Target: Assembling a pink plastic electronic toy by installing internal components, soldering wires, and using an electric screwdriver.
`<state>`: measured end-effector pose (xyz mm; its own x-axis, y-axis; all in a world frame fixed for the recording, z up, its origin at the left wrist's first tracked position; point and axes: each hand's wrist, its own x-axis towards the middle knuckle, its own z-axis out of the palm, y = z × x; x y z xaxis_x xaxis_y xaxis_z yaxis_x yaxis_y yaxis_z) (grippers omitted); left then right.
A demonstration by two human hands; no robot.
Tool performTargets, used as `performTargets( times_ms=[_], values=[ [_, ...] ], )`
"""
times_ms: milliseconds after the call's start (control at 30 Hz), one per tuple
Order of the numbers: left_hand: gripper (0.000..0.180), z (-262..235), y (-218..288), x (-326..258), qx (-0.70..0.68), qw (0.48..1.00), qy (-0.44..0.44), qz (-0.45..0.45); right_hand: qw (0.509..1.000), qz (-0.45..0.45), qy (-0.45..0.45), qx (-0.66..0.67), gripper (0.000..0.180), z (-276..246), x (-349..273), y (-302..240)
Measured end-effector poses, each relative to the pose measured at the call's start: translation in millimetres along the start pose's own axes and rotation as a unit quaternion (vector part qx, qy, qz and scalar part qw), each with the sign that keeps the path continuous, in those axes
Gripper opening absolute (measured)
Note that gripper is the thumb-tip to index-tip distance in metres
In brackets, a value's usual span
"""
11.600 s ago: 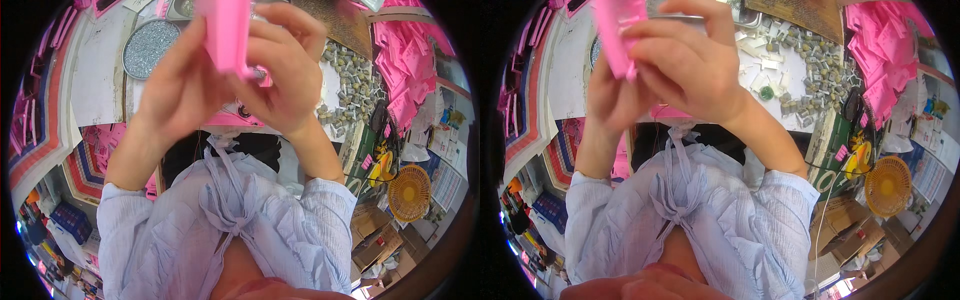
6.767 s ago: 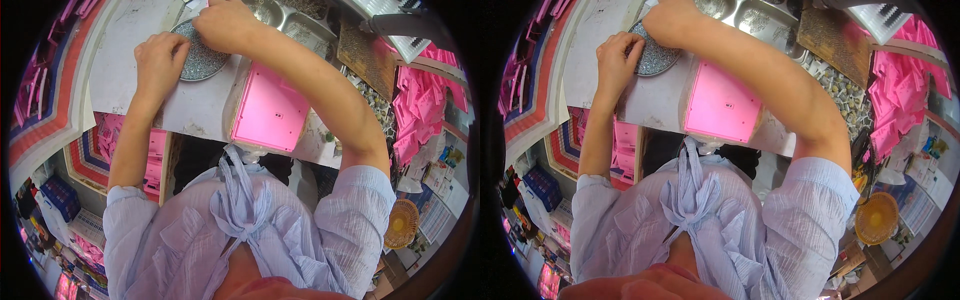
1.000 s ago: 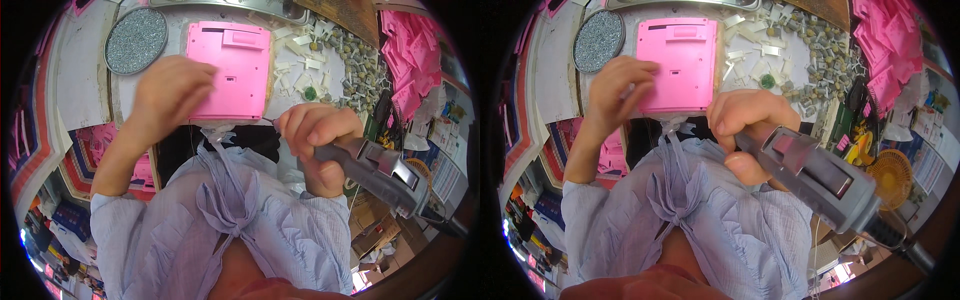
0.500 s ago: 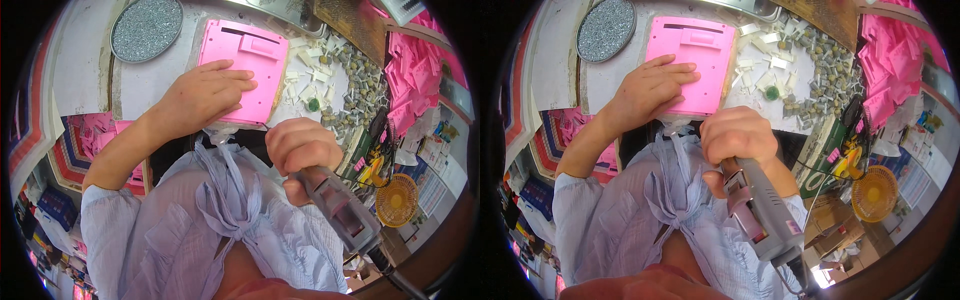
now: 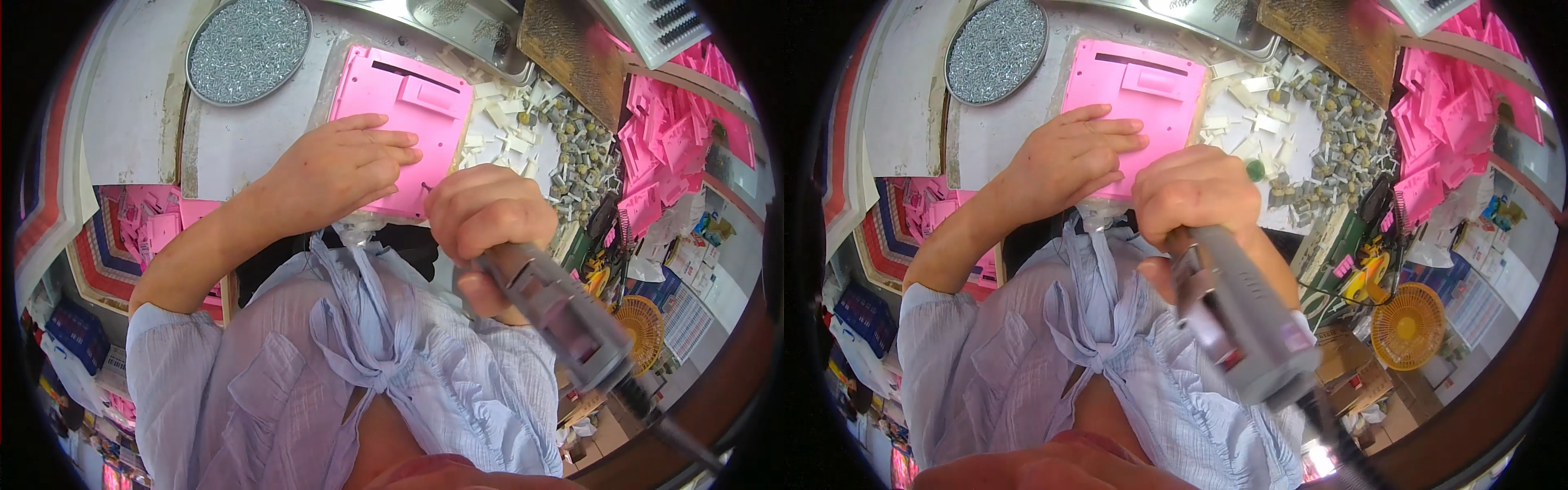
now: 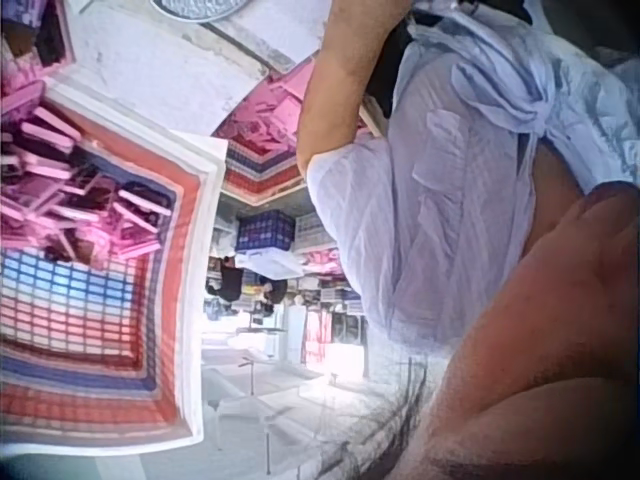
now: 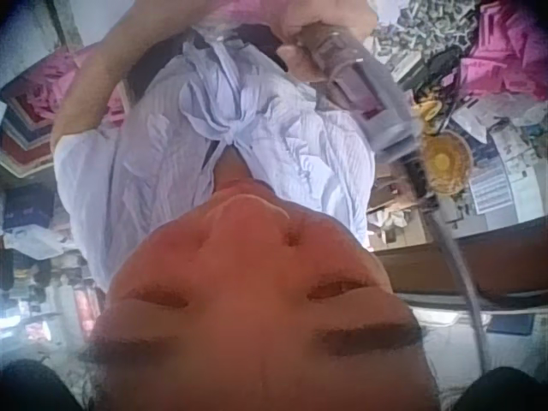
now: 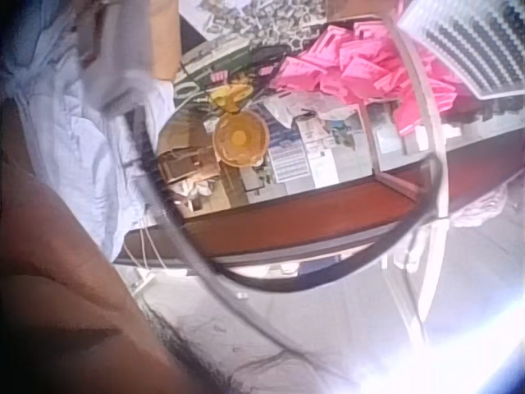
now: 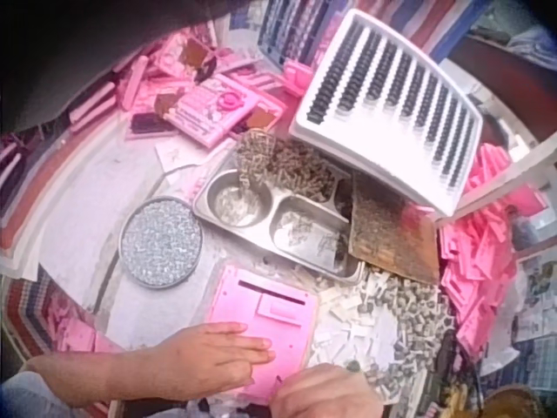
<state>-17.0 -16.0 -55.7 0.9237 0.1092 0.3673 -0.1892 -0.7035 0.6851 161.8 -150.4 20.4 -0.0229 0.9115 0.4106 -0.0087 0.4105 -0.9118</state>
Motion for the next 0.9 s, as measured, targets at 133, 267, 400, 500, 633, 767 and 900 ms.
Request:
performTargets(
  times_ms=[133,267,400,500,633,767,900],
  values=[
    [0.024,-1.0,-2.0,-1.5,0.006,1.000,-0.012,0.014,0.999,-0.034,0.028,0.018,0.026,-28.8,13.0,-6.5],
    [0.023,2.9,-5.2,-3.3,0.002,1.000,-0.011,0.013,0.998,-0.040,0.046,0.000,0.022,-24.5,16.1,15.1],
    [0.013,2.5,-7.5,-0.7,0.005,1.000,-0.010,0.017,0.997,-0.017,0.058,-0.043,0.037,-20.6,18.1,16.2],
    [0.017,1.7,-2.3,-4.0,-0.009,1.000,-0.019,0.014,0.998,-0.036,0.052,0.002,0.034,-42.0,27.8,4.5],
    [0.021,-1.0,-6.2,-2.4,-0.005,1.000,-0.025,0.019,0.992,-0.031,0.123,0.004,0.030,-60.4,51.1,27.5],
    [0.021,0.2,-3.2,-3.2,0.001,0.999,-0.033,0.007,0.994,0.023,0.106,0.018,0.030,-61.6,53.8,38.8],
    [0.020,-0.5,-3.3,-0.5,0.004,1.000,-0.028,0.008,0.993,0.028,0.116,0.014,0.029,-62.6,52.9,42.2]
  ],
)
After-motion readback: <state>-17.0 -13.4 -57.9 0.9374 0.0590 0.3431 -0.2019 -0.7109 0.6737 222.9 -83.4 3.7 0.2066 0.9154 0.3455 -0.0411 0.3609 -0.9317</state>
